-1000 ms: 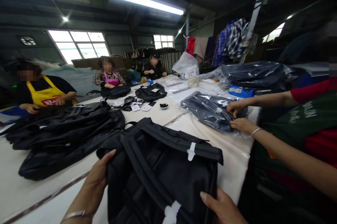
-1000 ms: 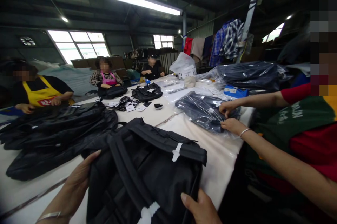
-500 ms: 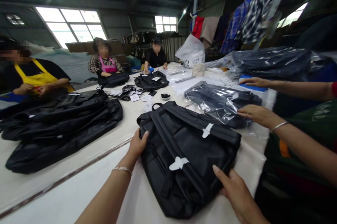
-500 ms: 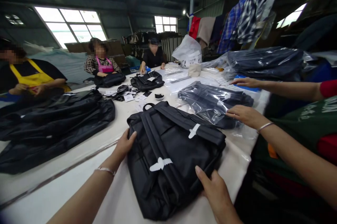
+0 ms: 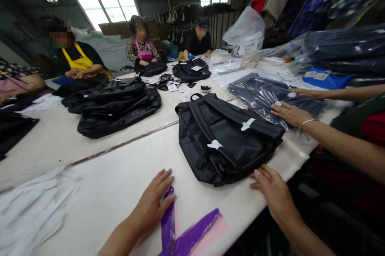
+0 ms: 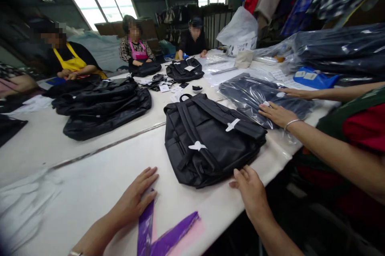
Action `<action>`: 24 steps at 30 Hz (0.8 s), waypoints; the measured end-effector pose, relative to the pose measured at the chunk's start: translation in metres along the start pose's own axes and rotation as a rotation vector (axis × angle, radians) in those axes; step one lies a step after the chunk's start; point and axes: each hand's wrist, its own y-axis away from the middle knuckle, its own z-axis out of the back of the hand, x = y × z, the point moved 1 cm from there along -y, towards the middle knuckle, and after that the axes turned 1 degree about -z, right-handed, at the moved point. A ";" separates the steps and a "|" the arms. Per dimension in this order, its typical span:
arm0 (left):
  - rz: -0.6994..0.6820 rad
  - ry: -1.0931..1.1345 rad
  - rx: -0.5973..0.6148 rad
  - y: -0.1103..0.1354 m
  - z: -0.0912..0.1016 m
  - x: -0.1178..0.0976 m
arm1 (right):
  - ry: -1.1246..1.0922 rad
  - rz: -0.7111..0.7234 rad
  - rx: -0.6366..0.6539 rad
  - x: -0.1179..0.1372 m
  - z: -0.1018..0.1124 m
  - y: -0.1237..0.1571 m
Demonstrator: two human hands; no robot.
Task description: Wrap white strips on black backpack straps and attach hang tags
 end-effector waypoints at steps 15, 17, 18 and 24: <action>0.052 -0.366 -0.110 0.110 -0.026 -0.050 | 1.077 1.252 0.388 0.062 -0.147 0.104; 0.011 -0.379 -0.136 0.123 -0.030 -0.045 | 1.251 1.139 0.458 0.052 -0.163 0.095; -0.014 -0.382 -0.149 0.129 -0.032 -0.042 | 1.355 1.050 0.496 0.046 -0.169 0.088; -0.132 -0.367 -0.235 0.149 -0.038 -0.023 | 1.666 0.791 0.577 0.029 -0.180 0.065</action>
